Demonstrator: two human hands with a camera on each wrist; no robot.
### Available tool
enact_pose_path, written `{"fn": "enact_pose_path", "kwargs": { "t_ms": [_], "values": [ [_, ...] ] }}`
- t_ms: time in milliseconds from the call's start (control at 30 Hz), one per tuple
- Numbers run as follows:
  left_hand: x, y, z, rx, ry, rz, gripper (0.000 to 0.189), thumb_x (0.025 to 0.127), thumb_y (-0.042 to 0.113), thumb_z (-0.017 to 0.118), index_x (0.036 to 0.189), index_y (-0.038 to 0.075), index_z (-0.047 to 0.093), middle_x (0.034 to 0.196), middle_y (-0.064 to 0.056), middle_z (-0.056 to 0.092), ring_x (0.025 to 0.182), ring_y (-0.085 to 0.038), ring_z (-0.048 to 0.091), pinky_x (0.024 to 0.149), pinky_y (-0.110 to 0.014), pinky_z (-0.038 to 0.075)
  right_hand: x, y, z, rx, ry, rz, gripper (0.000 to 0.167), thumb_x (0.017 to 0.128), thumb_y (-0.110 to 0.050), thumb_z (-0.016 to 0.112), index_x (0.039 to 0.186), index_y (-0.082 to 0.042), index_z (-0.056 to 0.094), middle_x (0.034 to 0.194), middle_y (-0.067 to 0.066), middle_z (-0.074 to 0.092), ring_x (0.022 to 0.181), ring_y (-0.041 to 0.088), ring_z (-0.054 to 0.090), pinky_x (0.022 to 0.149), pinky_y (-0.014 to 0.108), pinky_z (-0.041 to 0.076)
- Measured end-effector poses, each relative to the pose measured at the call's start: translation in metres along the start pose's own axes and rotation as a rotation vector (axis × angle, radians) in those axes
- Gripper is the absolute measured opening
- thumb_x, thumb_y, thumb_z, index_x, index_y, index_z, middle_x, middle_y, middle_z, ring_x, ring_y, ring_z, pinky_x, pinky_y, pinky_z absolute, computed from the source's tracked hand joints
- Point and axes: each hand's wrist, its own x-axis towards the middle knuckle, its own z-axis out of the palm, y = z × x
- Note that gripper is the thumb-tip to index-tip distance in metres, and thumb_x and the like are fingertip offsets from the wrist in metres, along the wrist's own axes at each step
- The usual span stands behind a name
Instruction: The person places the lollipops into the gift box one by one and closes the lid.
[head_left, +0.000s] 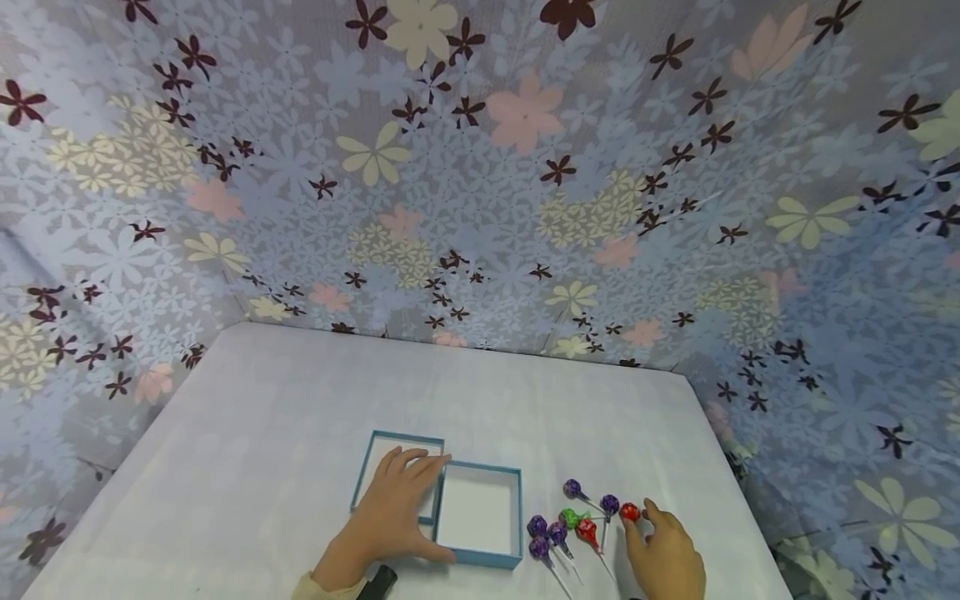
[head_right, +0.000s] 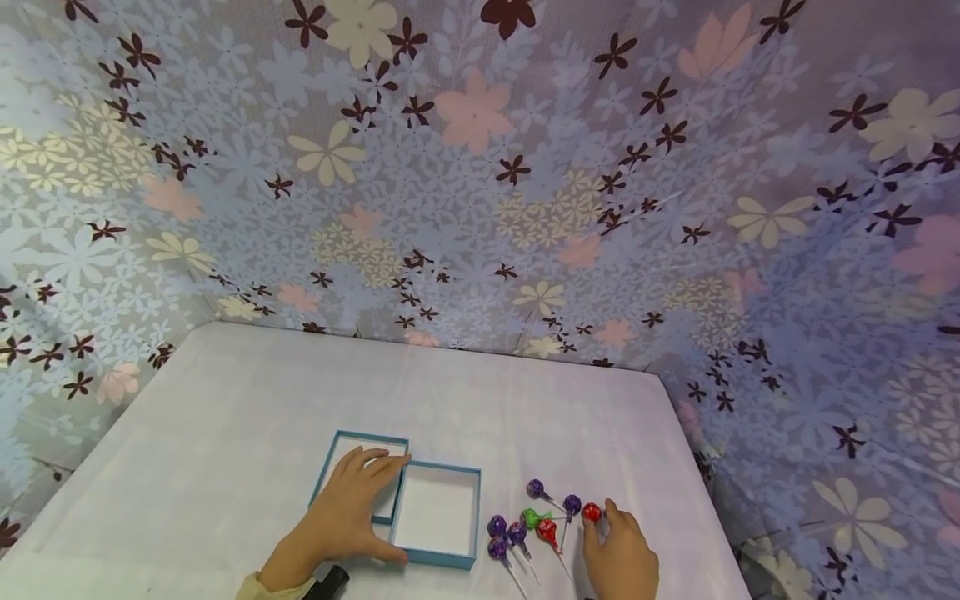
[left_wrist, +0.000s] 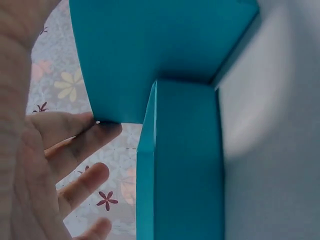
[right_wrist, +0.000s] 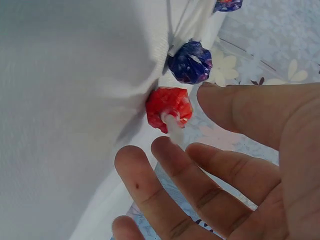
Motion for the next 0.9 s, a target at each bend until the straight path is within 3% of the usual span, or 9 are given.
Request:
{"fn": "enact_pose_path", "kwargs": {
  "t_ms": [100, 200, 433, 667, 900],
  "values": [
    [-0.002, 0.004, 0.001, 0.017, -0.02, -0.024, 0.128, 0.055, 0.097, 0.06, 0.155, 0.019, 0.04, 0.147, 0.006, 0.053, 0.126, -0.02, 0.049, 0.103, -0.052, 0.038, 0.002, -0.002, 0.003, -0.014, -0.002, 0.019, 0.055, 0.088, -0.024, 0.073, 0.128, 0.011, 0.06, 0.111, 0.029, 0.066, 0.084, 0.039, 0.068, 0.07, 0.052, 0.054],
    [-0.004, 0.006, 0.003, 0.014, -0.036, -0.046, 0.133, 0.055, 0.098, 0.059, 0.158, 0.018, 0.033, 0.147, 0.007, 0.052, 0.117, -0.016, 0.049, 0.094, -0.045, 0.041, 0.003, -0.003, 0.007, -0.017, 0.012, 0.043, 0.054, 0.087, -0.023, 0.073, 0.127, 0.011, 0.061, 0.111, 0.029, 0.066, 0.093, 0.045, 0.066, 0.077, 0.056, 0.053],
    [-0.007, 0.008, 0.005, -0.007, -0.027, -0.056, 0.13, 0.056, 0.094, 0.064, 0.156, 0.016, 0.037, 0.146, 0.005, 0.051, 0.105, -0.013, 0.045, 0.09, -0.04, 0.042, 0.005, -0.005, 0.012, -0.009, 0.062, 0.05, 0.05, 0.086, -0.02, 0.075, 0.123, 0.01, 0.063, 0.106, 0.026, 0.068, 0.094, 0.047, 0.066, 0.08, 0.058, 0.052],
    [-0.008, 0.009, 0.009, -0.112, -0.044, -0.119, 0.128, 0.055, 0.093, 0.066, 0.155, 0.018, 0.038, 0.147, 0.004, 0.05, 0.108, -0.012, 0.045, 0.094, -0.044, 0.042, 0.006, -0.006, 0.013, -0.008, 0.089, 0.05, 0.046, 0.086, -0.02, 0.075, 0.121, 0.009, 0.065, 0.105, 0.025, 0.068, 0.09, 0.044, 0.066, 0.078, 0.057, 0.051],
    [-0.01, 0.013, 0.014, -0.143, -0.044, -0.193, 0.131, 0.051, 0.091, 0.07, 0.154, 0.017, 0.037, 0.148, 0.003, 0.051, 0.107, -0.012, 0.044, 0.088, -0.039, 0.035, 0.006, -0.006, 0.014, -0.019, 0.09, 0.074, 0.044, 0.086, -0.021, 0.075, 0.12, 0.007, 0.067, 0.106, 0.024, 0.068, 0.096, 0.047, 0.065, 0.081, 0.058, 0.051]
  ]
}}
